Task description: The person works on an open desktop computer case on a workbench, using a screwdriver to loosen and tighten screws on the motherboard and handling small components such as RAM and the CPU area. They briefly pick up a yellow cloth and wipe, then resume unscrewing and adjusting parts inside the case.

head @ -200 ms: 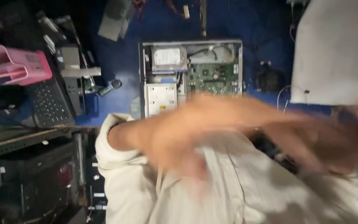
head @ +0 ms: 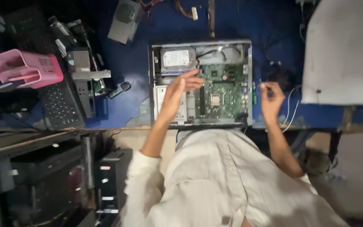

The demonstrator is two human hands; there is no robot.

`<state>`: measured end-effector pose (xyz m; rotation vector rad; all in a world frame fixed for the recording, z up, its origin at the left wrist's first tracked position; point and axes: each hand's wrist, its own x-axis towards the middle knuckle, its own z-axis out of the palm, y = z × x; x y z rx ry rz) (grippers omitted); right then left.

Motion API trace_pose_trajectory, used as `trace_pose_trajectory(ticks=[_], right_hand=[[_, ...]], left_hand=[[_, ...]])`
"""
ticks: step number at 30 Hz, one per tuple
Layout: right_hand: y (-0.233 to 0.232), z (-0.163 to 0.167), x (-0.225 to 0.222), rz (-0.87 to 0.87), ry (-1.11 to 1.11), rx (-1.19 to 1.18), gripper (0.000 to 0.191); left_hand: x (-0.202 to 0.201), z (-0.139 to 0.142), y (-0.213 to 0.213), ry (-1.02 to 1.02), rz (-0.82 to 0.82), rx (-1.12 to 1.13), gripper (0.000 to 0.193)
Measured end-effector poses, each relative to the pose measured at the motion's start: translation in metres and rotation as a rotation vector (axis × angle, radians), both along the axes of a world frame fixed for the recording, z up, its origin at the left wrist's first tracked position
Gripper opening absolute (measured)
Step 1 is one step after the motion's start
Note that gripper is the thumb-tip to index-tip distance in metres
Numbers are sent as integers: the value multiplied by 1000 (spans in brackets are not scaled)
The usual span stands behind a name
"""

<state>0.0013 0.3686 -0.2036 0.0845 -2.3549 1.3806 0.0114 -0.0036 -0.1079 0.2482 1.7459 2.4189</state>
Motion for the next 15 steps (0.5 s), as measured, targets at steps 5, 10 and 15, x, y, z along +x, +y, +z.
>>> trace_pose_trajectory(ticks=[5,10,15], right_hand=[[-7,-63,27,-324,-377,111,15],[6,-41,3,-81,-227,603,42],[-10,-43,-20,-51,-567,832,44]], left_hand=[[49,-137,15,49,238,-656,25],[74,-148,16,244,60,-829,21],[44,-142,32,343,49,-815,19]])
